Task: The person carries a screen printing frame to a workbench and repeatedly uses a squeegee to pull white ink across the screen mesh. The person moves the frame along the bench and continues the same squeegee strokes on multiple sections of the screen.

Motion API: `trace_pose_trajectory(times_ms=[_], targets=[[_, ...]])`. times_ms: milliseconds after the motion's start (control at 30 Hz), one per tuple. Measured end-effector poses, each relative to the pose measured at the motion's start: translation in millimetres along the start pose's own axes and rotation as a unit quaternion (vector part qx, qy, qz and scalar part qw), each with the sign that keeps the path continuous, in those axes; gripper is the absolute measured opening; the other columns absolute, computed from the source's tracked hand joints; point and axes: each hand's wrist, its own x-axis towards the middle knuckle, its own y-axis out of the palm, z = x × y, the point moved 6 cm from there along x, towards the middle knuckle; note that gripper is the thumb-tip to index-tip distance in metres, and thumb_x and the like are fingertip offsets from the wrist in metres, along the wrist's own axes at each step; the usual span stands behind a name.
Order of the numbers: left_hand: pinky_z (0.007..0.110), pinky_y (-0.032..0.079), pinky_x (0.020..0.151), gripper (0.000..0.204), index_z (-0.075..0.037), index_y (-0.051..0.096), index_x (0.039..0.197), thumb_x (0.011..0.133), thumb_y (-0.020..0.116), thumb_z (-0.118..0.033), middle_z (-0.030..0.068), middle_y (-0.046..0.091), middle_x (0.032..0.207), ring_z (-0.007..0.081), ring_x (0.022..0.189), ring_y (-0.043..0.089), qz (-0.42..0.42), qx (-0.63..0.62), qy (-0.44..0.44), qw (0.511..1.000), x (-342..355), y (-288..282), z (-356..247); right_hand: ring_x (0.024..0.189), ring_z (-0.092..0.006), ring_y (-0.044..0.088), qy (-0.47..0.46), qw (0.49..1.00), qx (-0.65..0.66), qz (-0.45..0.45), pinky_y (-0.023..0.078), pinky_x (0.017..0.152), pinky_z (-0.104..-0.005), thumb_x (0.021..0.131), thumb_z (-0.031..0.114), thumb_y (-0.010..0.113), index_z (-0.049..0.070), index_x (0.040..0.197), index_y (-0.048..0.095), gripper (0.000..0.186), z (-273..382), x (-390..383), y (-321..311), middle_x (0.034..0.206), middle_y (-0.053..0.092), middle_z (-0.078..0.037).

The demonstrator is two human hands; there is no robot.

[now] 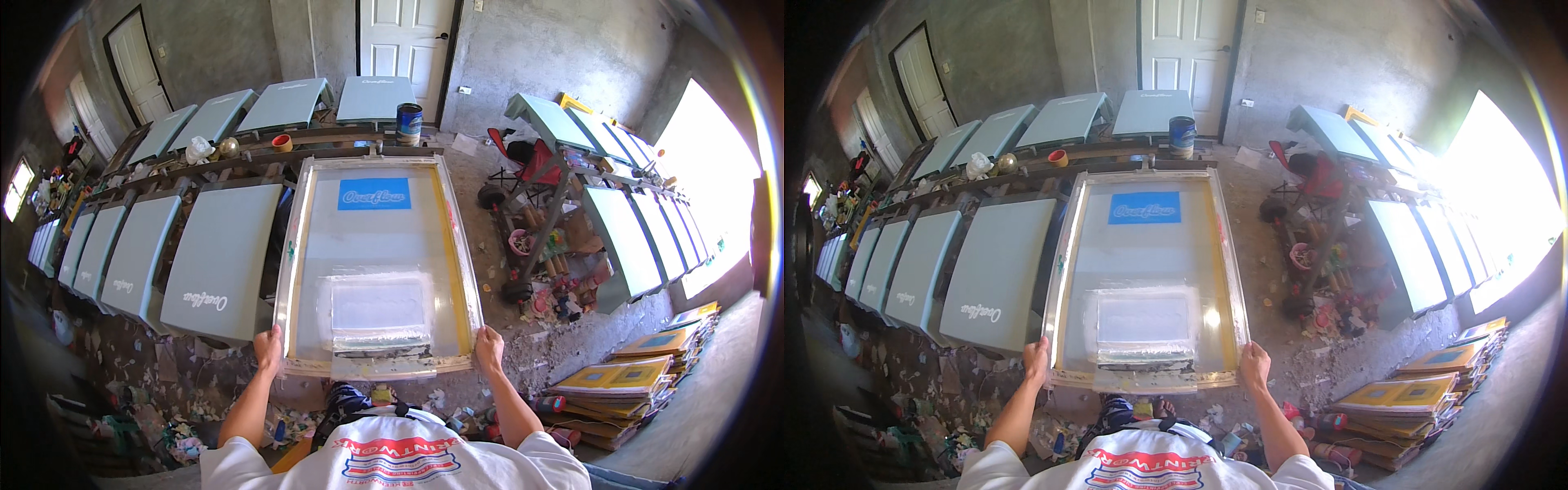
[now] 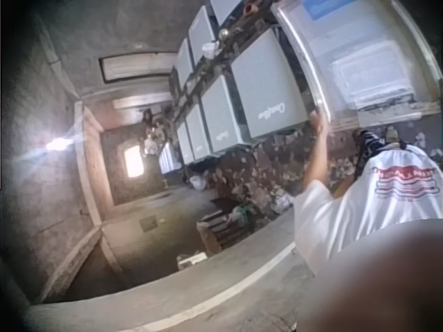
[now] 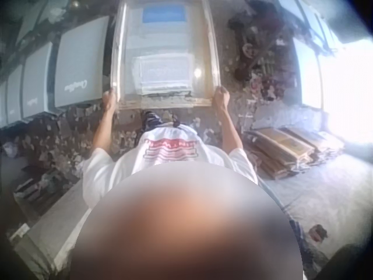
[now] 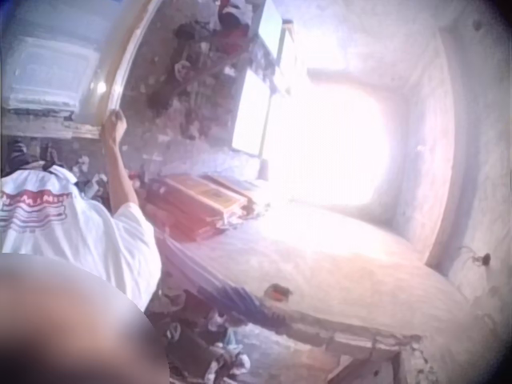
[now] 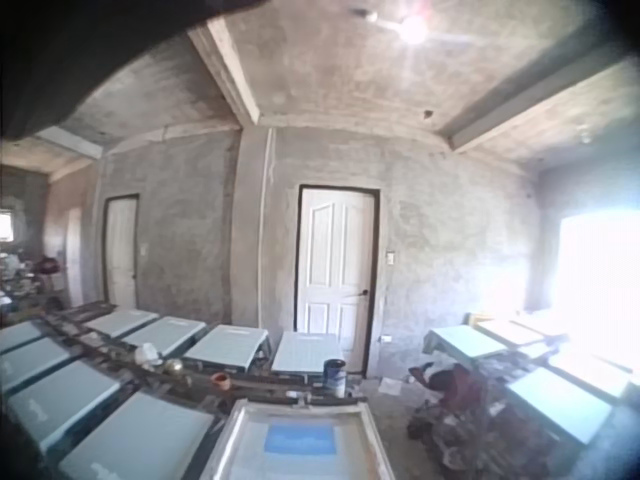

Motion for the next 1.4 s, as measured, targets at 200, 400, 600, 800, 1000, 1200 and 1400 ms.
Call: trace_pose_trajectory(times_ms=[200,400,600,800,1000,1200,1400], targets=[[0.039,0.040,0.062,0.047,0.004,0.055,0.069,0.102,0.066,-0.028,0.0022,0.052,0.064,0.0137,0.065,0.044,-0.028,-0.082,-0.020,0.996,-25.0,-10.5,-3.1,0.076,-0.0204,0.066,-0.035,0.998,0.036,-0.023,0.051,0.075,-0.0378,0.103,0.024,0.055,0.001,0.115,0.072,0.031,8.9,-21.6,-22.4,0.081,0.068,-0.021],[0.037,0.039,0.062,0.046,0.004,0.055,0.070,0.102,0.066,-0.027,-0.0015,0.053,0.068,0.0113,0.068,0.043,0.012,-0.106,0.021,0.994,-41.4,3.6,-58.7,0.077,-0.0126,0.063,-0.005,0.994,0.074,-0.075,0.051,0.074,-0.0341,0.102,0.019,0.057,0.004,0.122,0.072,0.029,-2.3,-49.6,-72.9,0.079,0.070,-0.013],[0.033,0.032,0.057,0.049,0.000,0.049,0.066,0.103,0.064,-0.028,-0.0043,0.044,0.066,0.0091,0.066,0.036,0.119,-0.097,0.068,0.986,-56.0,84.2,-134.8,0.077,-0.0087,0.059,0.033,0.979,0.064,-0.191,0.050,0.073,-0.0289,0.104,0.019,0.058,0.002,0.120,0.074,0.028,-50.1,-79.9,-157.8,0.080,0.069,-0.003],[0.033,0.029,0.055,0.047,-0.002,0.048,0.065,0.103,0.063,-0.026,-0.0056,0.042,0.064,0.0087,0.062,0.035,0.238,-0.102,0.091,0.962,-79.8,189.8,-211.9,0.081,-0.0103,0.063,0.081,0.948,0.104,-0.288,0.051,0.076,-0.0299,0.101,0.013,0.057,0.001,0.122,0.072,0.029,-106.7,-123.4,-232.3,0.086,0.074,-0.007],[0.030,0.029,0.053,0.045,-0.003,0.053,0.066,0.105,0.061,-0.026,-0.0074,0.045,0.065,0.0060,0.061,0.036,0.335,-0.117,0.119,0.927,-113.7,281.7,-286.2,0.085,-0.0132,0.067,0.113,0.917,0.111,-0.366,0.052,0.080,-0.0310,0.100,0.011,0.057,0.000,0.123,0.072,0.030,-138.1,-144.2,-293.8,0.093,0.077,-0.013],[0.031,0.033,0.055,0.044,-0.001,0.058,0.069,0.105,0.062,-0.027,-0.0052,0.050,0.066,0.0073,0.063,0.040,0.375,-0.142,0.124,0.908,-154.3,401.8,-358.0,0.093,-0.0200,0.072,0.116,0.900,0.086,-0.410,0.053,0.086,-0.0335,0.100,0.012,0.057,0.001,0.123,0.072,0.030,-172.4,-95.2,-377.0,0.101,0.078,-0.017],[0.032,0.034,0.057,0.045,0.001,0.059,0.068,0.104,0.063,-0.026,-0.0036,0.051,0.066,0.0083,0.064,0.041,0.371,-0.110,0.141,0.911,-203.6,531.4,-425.2,0.095,-0.0175,0.072,0.153,0.895,0.099,-0.407,0.054,0.088,-0.0337,0.100,0.011,0.057,0.002,0.125,0.072,0.030,-235.9,3.5,-474.4,0.102,0.079,-0.017]])
